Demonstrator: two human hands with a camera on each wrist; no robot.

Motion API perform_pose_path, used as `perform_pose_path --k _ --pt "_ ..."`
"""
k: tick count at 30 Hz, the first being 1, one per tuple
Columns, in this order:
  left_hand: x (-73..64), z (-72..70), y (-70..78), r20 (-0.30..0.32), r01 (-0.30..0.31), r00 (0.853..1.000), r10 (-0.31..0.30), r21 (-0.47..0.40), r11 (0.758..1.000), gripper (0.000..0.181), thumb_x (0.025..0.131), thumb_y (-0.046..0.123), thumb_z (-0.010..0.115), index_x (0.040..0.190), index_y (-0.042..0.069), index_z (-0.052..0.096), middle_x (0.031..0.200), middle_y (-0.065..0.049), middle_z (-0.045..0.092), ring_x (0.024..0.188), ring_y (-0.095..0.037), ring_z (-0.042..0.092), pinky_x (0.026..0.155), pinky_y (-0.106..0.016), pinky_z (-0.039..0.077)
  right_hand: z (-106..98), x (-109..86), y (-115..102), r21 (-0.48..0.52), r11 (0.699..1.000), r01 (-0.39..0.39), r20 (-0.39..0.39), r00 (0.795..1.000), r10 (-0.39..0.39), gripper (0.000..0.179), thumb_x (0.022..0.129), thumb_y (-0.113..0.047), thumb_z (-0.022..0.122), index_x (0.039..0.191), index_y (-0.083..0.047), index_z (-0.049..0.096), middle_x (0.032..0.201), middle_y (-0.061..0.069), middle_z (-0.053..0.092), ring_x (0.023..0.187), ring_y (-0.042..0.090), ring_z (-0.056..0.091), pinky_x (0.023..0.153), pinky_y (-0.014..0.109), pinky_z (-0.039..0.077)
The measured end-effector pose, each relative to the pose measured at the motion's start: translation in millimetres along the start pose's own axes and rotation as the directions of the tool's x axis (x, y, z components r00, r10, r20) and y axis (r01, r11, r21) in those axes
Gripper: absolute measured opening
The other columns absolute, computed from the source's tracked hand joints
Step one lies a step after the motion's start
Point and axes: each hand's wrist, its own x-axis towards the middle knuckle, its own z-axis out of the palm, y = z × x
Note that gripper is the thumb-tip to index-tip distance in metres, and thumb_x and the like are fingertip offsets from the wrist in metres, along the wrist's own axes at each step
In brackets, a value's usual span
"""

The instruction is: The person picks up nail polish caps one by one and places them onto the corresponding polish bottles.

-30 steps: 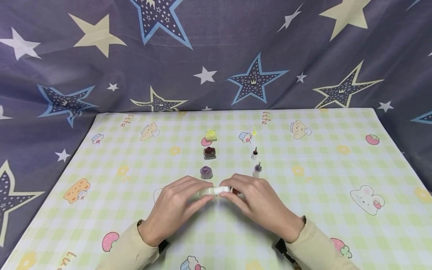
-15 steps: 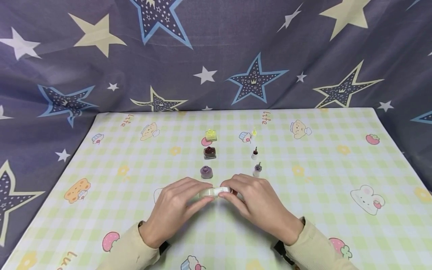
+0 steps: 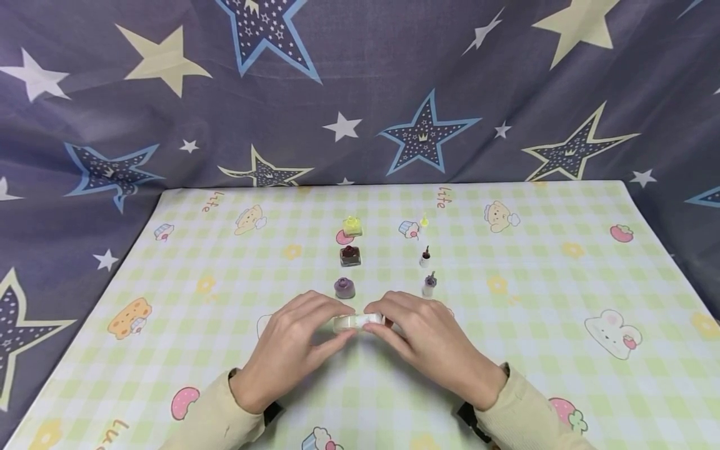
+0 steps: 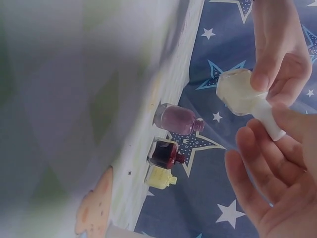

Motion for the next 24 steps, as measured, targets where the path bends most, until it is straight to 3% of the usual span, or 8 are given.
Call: perform_pose_path --k 5,11,24 --pt "-0.9 1.6 0.1 0.027 0.015 1.0 -0.016 0.018 1.0 0.019 0.084 0.025 0.08 0.099 0.015 0.073 0.098 0.007 0.073 0.089 -0.008 0.064 0.079 -0.026 0.055 2 -2.8 1 -0.011 1.0 0.005 0.011 1.0 -0.005 0.013 0.092 -0.023 0.072 0.104 -0.019 0.071 0.092 -0.013 0.066 0.076 -0.002 0.056 0.069 0.014 0.048" --pt "-2.6 1.6 -1.3 0.064 0.074 0.995 -0.075 0.012 0.997 0.019 0.082 0.021 0.082 0.098 0.015 0.073 0.099 0.007 0.072 0.088 -0.006 0.063 0.075 -0.025 0.055 2 -5.9 4 -0.01 1.0 0.003 -0.005 1.0 -0.003 0.014 0.091 -0.022 0.073 0.105 -0.017 0.071 0.094 -0.012 0.067 0.077 -0.002 0.059 0.067 0.016 0.05" --pt "-5.6 5.0 -6.0 0.158 0.194 0.97 -0.186 -0.039 0.98 0.02 0.082 0.019 0.082 0.099 0.016 0.072 0.098 0.007 0.069 0.09 -0.006 0.063 0.079 -0.026 0.055 3 -13.4 10 -0.017 0.997 -0.075 0.065 0.995 0.076 0.016 0.092 -0.024 0.073 0.107 -0.021 0.07 0.097 -0.01 0.068 0.08 -0.004 0.058 0.068 0.019 0.052"
